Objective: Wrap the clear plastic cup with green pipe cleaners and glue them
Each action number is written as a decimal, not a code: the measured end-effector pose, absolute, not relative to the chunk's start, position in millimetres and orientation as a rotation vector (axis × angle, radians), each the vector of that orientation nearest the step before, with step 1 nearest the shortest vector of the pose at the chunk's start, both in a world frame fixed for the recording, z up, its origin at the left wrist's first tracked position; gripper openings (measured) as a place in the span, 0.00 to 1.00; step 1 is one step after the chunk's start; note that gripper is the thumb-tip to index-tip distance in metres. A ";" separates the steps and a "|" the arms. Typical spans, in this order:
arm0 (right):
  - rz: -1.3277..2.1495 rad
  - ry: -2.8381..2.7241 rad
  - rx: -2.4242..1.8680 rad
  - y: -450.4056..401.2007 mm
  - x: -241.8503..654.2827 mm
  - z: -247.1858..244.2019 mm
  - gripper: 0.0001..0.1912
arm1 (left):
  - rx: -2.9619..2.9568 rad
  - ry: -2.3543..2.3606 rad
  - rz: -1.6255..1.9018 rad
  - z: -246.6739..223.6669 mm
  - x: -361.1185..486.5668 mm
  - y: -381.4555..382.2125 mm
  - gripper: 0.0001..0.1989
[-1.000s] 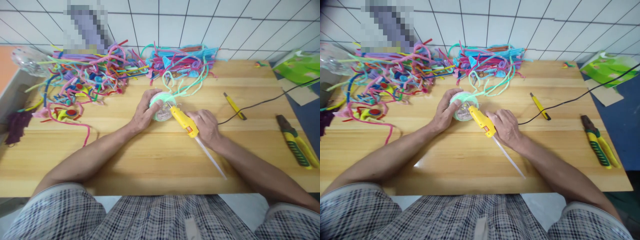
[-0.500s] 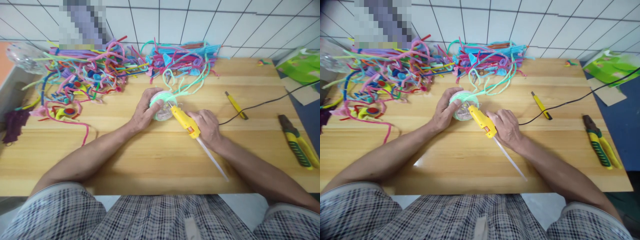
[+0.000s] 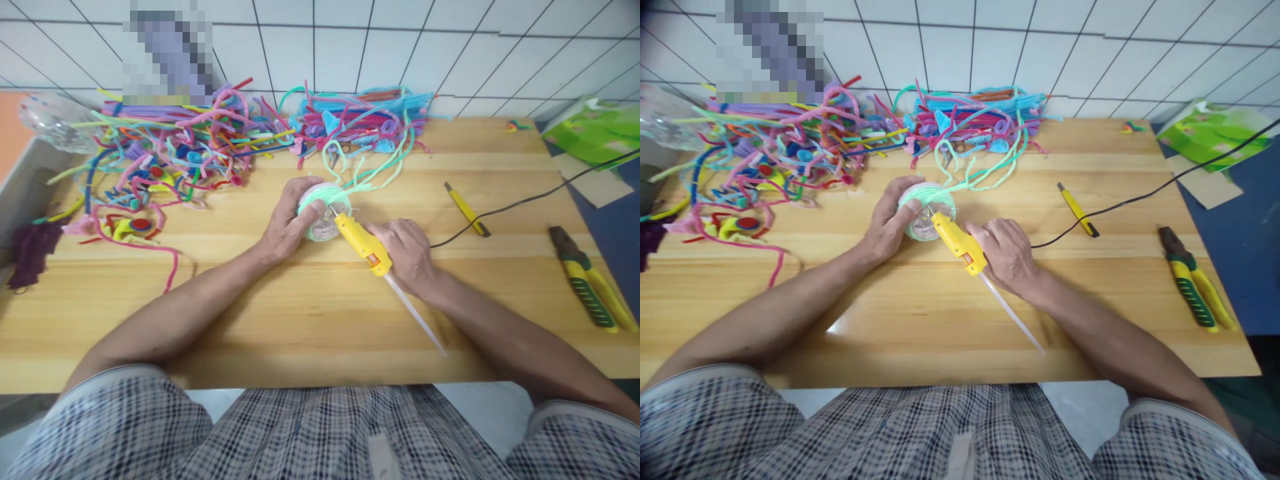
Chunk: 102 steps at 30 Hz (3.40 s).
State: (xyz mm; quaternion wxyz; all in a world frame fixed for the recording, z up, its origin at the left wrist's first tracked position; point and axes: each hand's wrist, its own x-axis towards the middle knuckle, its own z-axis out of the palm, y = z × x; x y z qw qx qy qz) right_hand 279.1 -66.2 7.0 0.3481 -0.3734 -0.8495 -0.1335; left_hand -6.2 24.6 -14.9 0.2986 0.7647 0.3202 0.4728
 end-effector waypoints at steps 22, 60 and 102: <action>-0.394 -2.242 -0.980 -67.9 280.3 7.9 0.21 | 2.033 0.836 1.232 -13.5 -7.4 24.7 0.26; -0.381 -2.280 -1.003 -68.8 282.9 10.8 0.19 | 2.052 0.863 1.245 -11.0 -5.5 24.4 0.28; -0.375 -2.228 -1.056 -71.7 284.0 10.5 0.19 | 2.047 0.847 1.254 -17.6 -7.2 26.6 0.26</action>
